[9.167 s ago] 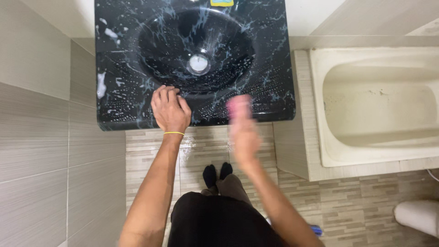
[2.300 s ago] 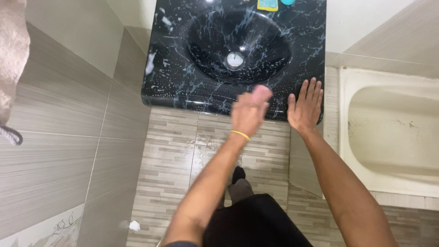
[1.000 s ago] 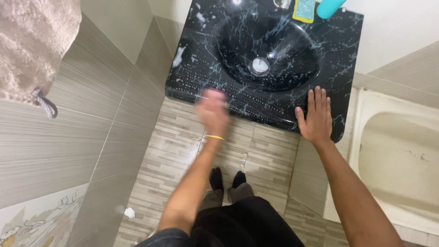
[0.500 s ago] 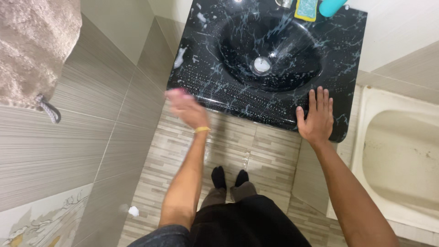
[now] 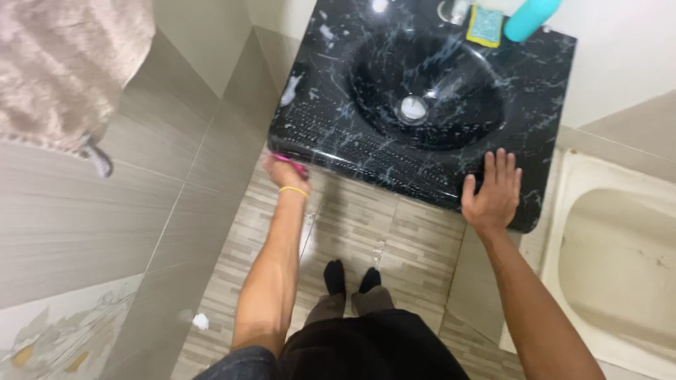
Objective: The person scrubs the surface and basin of a black marble-patterned bathroom sink with a pink sponge, applying soap and rinsing the area with water from the faucet.
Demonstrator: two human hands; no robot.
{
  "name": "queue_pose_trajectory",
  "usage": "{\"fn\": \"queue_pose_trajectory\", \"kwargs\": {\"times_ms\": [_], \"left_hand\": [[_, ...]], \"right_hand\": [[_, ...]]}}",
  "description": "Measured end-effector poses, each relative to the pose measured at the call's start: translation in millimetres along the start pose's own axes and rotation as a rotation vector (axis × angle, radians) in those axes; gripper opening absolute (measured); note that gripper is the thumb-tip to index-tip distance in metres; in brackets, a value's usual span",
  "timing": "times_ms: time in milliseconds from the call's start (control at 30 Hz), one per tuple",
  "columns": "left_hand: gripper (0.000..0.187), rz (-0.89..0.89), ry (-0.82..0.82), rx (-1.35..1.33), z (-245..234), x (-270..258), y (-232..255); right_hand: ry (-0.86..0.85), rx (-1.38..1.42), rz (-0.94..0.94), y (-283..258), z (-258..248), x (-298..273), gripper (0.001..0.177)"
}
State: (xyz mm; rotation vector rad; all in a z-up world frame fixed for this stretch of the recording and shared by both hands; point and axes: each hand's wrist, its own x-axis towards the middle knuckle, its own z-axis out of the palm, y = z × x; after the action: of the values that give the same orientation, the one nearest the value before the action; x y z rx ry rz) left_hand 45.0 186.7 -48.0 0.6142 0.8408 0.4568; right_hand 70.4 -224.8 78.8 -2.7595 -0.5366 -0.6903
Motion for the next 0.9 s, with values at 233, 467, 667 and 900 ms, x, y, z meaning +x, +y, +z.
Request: {"fn": "queue_pose_trajectory", "kwargs": {"times_ms": [233, 467, 667, 900], "left_hand": [[0.045, -0.97, -0.325, -0.127, -16.1, -45.7, -56.8], [0.024, -0.163, -0.004, -0.357, -9.6, 18.7, -39.5], [0.035, -0.996, -0.169, -0.057, 62.9, -113.1, -132.3], [0.047, -0.448, 0.085, -0.269, 39.8, -61.1, -83.4]], "right_hand": [[-0.002, 0.046, -0.011, -4.1, -4.1, -4.1, 0.058], [-0.013, 0.031, 0.046, -12.1, -3.3, -3.3, 0.058], [-0.047, 0.021, 0.068, -12.3, -5.3, -1.4, 0.059], [-0.089, -0.023, 0.114, -7.4, 2.2, -4.1, 0.061]]}}
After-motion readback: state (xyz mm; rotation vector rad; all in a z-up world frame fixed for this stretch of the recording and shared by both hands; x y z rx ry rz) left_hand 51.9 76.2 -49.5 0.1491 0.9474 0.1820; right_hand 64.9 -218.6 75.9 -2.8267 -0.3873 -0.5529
